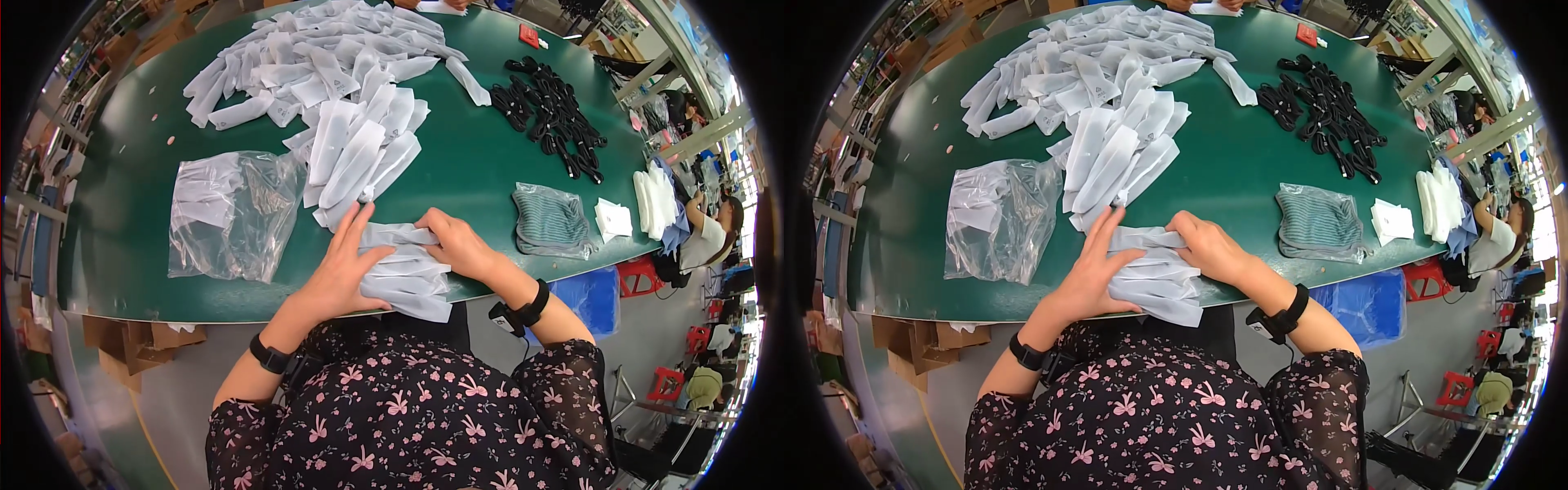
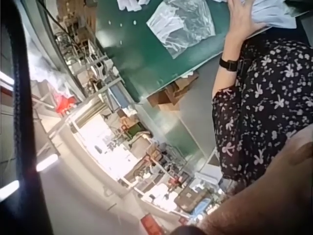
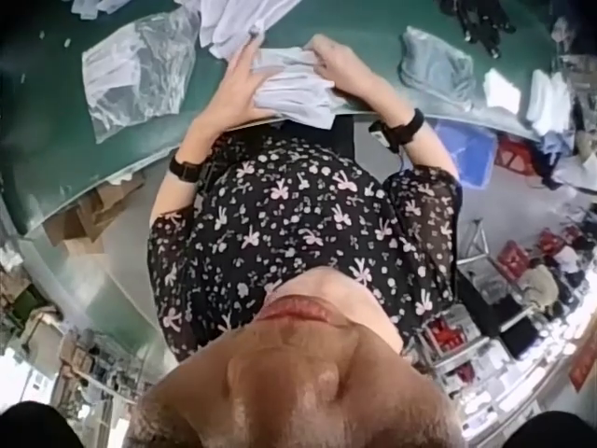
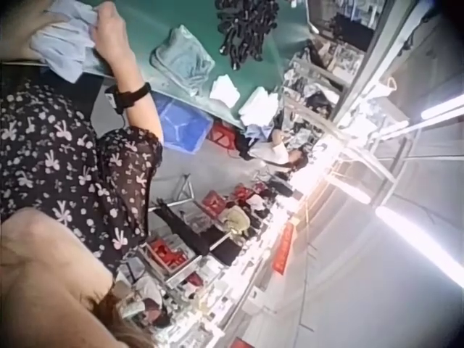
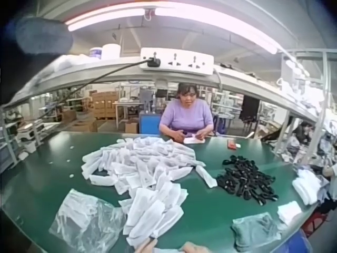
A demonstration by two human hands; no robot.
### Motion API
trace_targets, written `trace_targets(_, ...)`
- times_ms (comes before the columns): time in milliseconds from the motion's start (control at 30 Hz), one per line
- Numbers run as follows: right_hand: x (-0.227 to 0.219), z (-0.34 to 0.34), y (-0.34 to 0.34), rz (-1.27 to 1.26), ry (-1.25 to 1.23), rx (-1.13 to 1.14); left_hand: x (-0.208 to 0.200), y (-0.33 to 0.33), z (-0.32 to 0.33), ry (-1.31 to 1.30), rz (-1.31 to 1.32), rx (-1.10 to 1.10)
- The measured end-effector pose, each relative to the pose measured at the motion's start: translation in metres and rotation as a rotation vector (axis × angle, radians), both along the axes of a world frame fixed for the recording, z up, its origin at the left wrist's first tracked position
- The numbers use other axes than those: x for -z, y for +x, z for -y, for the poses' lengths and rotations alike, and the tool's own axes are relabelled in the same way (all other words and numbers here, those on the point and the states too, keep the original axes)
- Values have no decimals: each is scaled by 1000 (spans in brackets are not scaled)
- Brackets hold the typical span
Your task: The person picks up a cable and a white sleeve, slides the cable into the sleeve, and places it on a stack. After repeating this, the person opens a plastic bag and places the stacked sleeved cables inside.
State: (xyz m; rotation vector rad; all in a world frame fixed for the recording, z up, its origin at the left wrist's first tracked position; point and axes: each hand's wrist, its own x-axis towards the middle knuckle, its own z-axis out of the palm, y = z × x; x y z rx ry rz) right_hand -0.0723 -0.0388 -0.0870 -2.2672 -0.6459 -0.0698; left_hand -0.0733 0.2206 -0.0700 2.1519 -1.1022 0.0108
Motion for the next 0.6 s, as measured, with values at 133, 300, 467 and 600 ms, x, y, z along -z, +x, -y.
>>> trace_targets(133,-7,5,-4,-9,-47,-12,7,1,-4,33,-104,47)
trace_targets(300,-4,11,-10,-57,-112,46,2,0,-2,7,-2,2)
trace_targets(467,-1,5,-10,-56,-16,30,6,2,-2,-14,-38,52)
trace_targets(600,-2,16,-7,12,-91,142,5,1,-3,5,-83,47)
